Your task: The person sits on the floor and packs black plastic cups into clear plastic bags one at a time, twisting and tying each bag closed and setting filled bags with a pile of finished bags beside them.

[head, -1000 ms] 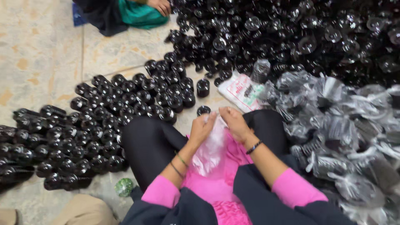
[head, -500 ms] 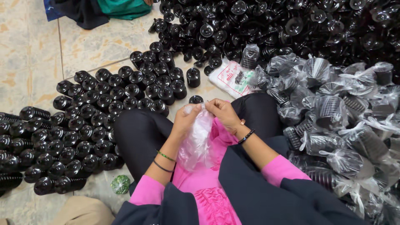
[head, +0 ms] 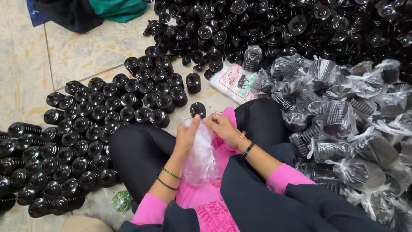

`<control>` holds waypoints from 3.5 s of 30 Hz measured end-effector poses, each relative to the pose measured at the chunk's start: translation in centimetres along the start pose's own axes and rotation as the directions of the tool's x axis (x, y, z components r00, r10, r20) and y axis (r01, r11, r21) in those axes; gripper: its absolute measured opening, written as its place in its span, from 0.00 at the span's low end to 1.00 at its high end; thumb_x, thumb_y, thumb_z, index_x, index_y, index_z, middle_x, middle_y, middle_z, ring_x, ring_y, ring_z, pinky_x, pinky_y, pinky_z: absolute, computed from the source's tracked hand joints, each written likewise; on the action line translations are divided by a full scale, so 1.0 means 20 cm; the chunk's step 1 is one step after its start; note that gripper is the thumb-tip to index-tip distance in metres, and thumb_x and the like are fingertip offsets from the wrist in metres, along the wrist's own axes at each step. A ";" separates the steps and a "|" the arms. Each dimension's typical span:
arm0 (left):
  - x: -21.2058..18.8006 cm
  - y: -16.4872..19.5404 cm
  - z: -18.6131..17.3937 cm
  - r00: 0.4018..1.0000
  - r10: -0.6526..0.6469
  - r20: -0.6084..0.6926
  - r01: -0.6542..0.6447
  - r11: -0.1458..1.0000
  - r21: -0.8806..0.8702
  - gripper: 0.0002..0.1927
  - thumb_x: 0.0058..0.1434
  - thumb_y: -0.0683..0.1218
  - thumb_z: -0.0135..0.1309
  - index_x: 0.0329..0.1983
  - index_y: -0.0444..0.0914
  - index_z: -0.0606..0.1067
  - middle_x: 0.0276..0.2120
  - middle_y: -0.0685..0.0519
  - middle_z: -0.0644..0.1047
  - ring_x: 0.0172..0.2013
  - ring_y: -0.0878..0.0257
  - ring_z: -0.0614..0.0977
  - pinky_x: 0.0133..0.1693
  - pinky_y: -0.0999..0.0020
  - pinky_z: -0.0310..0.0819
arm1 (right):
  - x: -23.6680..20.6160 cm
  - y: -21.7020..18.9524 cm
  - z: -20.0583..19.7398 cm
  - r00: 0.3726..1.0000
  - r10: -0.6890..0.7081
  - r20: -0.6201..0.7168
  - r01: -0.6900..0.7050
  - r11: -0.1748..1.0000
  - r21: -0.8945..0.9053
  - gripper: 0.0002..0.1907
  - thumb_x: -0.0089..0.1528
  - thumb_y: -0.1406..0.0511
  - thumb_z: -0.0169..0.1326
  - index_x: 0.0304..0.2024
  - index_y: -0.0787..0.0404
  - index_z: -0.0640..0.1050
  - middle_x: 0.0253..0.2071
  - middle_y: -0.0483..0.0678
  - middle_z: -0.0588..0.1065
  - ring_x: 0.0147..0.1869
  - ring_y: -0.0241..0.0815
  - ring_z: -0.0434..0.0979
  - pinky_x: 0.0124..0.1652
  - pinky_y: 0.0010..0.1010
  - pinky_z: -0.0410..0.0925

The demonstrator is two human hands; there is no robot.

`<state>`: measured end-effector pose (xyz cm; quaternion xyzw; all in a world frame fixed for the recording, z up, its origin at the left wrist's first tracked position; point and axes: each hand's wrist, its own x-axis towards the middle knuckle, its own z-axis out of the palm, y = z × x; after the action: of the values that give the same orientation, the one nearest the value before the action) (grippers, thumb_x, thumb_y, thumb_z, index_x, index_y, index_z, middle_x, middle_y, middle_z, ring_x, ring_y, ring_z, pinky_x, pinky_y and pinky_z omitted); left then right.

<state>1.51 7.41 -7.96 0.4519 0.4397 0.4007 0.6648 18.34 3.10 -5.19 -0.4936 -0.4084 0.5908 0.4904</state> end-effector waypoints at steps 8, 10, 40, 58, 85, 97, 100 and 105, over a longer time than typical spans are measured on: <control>0.03 -0.05 -0.01 0.988 0.127 0.092 -0.149 0.938 0.312 0.24 0.72 0.57 0.52 0.25 0.36 0.73 0.20 0.64 0.66 0.24 0.74 0.63 0.25 0.73 0.57 | 0.05 0.04 -0.03 0.982 0.132 0.132 -0.181 0.848 0.498 0.10 0.70 0.59 0.52 0.38 0.58 0.72 0.25 0.38 0.70 0.21 0.25 0.63 0.21 0.17 0.57; -0.02 0.04 -0.02 0.984 -0.060 0.168 0.030 0.985 0.172 0.20 0.70 0.56 0.51 0.27 0.38 0.74 0.22 0.64 0.69 0.25 0.73 0.67 0.27 0.73 0.60 | 0.06 0.04 -0.08 0.952 0.190 0.242 -0.301 0.736 0.607 0.11 0.70 0.58 0.53 0.38 0.58 0.72 0.23 0.36 0.68 0.17 0.23 0.60 0.16 0.14 0.53; 0.53 -0.10 -0.10 0.937 -0.141 -0.319 0.287 0.832 0.475 0.10 0.60 0.44 0.60 0.37 0.31 0.78 0.34 0.39 0.80 0.36 0.45 0.80 0.38 0.50 0.75 | 0.52 0.00 0.06 0.895 0.033 -0.444 -0.344 0.684 -0.643 0.21 0.65 0.53 0.51 0.40 0.66 0.76 0.40 0.67 0.77 0.47 0.68 0.77 0.46 0.51 0.69; 0.54 -0.05 -0.07 0.995 0.089 0.038 -0.083 0.988 -0.133 0.06 0.65 0.44 0.53 0.42 0.38 0.77 0.36 0.56 0.78 0.38 0.66 0.78 0.43 0.71 0.74 | 0.49 0.02 -0.11 0.989 0.021 -0.144 -0.018 0.999 0.028 0.10 0.70 0.61 0.56 0.44 0.61 0.77 0.33 0.41 0.73 0.33 0.34 0.68 0.33 0.27 0.63; -0.18 0.45 0.07 0.765 -0.239 0.599 0.406 0.900 -0.159 0.11 0.64 0.48 0.60 0.41 0.36 0.76 0.34 0.51 0.81 0.33 0.64 0.82 0.37 0.70 0.77 | -0.29 -0.31 -0.09 0.833 -0.530 0.155 0.474 0.541 -0.695 0.06 0.60 0.67 0.62 0.36 0.64 0.80 0.36 0.52 0.77 0.41 0.50 0.80 0.43 0.34 0.72; -0.15 0.31 0.04 0.845 0.130 0.519 -0.165 0.986 0.023 0.13 0.64 0.46 0.61 0.34 0.41 0.67 0.32 0.60 0.74 0.35 0.74 0.75 0.38 0.77 0.69 | -0.23 -0.25 -0.13 0.939 -0.230 0.257 0.272 0.952 -0.143 0.25 0.62 0.62 0.60 0.58 0.63 0.70 0.53 0.40 0.74 0.58 0.32 0.73 0.56 0.28 0.67; -0.19 0.35 0.04 0.874 0.184 0.450 -0.285 0.944 0.168 0.14 0.66 0.44 0.63 0.34 0.39 0.68 0.32 0.60 0.70 0.34 0.74 0.69 0.36 0.76 0.64 | -0.23 -0.27 -0.15 0.923 -0.224 0.313 0.326 0.887 -0.326 0.27 0.59 0.61 0.64 0.58 0.65 0.74 0.50 0.43 0.75 0.54 0.35 0.73 0.54 0.28 0.65; -0.31 0.38 0.08 0.878 0.361 0.315 -0.474 0.754 0.455 0.11 0.64 0.45 0.62 0.32 0.36 0.73 0.29 0.60 0.81 0.30 0.74 0.80 0.34 0.76 0.73 | -0.21 -0.28 -0.11 0.963 -0.157 0.219 0.259 0.758 -0.598 0.14 0.58 0.60 0.65 0.41 0.61 0.83 0.35 0.46 0.79 0.39 0.38 0.78 0.42 0.29 0.71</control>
<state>0.15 3.22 1.05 0.7402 0.3465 0.3564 0.4528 21.56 0.07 0.52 -0.5312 -0.6693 0.4015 0.3295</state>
